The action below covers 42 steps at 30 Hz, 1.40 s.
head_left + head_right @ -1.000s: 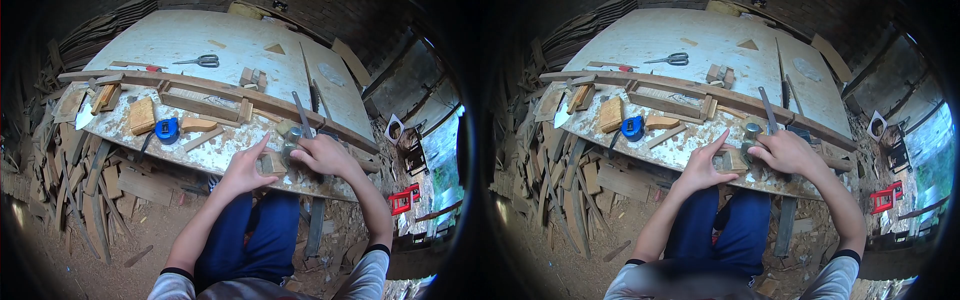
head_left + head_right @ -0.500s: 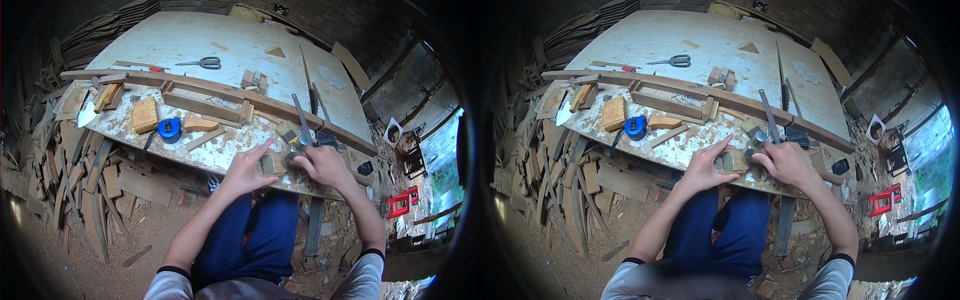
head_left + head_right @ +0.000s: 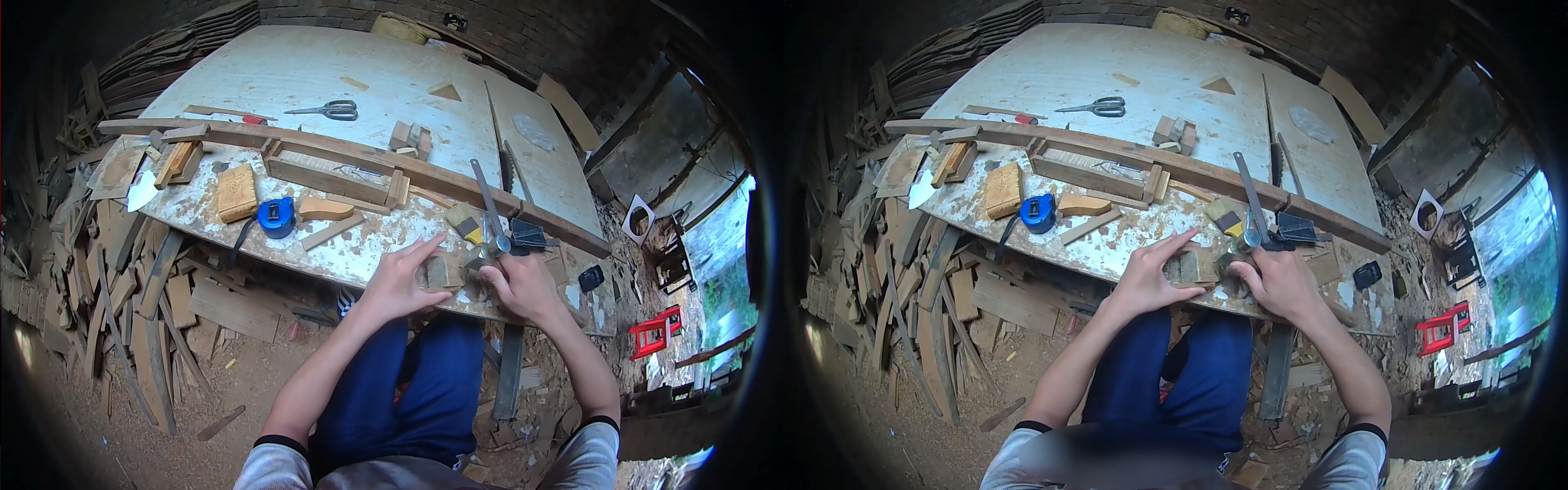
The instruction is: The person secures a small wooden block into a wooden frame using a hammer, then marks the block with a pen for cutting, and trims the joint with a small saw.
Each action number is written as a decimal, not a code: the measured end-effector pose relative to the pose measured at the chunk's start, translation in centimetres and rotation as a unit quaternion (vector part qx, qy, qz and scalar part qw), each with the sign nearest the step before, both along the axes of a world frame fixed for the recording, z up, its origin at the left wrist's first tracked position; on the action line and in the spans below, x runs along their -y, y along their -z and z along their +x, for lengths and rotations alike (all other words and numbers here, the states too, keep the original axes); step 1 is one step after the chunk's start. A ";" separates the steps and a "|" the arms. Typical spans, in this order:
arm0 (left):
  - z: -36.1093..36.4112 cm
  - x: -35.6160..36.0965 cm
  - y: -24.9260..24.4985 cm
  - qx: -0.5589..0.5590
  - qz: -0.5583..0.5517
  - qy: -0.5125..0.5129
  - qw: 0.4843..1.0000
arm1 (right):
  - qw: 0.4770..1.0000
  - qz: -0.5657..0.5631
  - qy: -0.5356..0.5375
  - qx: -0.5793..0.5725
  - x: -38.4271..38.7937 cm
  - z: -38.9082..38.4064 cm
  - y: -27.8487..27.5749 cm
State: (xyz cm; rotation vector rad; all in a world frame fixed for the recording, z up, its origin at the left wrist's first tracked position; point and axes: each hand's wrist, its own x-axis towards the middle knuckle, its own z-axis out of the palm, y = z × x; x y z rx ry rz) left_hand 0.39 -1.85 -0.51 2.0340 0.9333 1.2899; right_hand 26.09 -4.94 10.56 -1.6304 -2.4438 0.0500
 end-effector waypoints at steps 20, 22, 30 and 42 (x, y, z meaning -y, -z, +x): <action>0.2 -1.8 -2.0 -0.033 -0.031 0.077 0.996 | 0.984 -0.059 0.136 -0.096 1.7 0.4 2.3; 0.3 -2.3 -2.2 -0.061 -0.013 0.084 0.994 | 0.984 -0.057 0.133 -0.101 1.8 0.7 2.7; -0.7 -5.0 -4.2 -0.116 -0.086 0.230 0.962 | 0.997 -0.070 -0.033 -0.014 -0.5 2.5 0.6; -1.1 -6.8 -3.7 -0.048 -0.246 0.336 0.908 | 0.952 0.052 -0.281 0.113 -5.5 4.6 0.1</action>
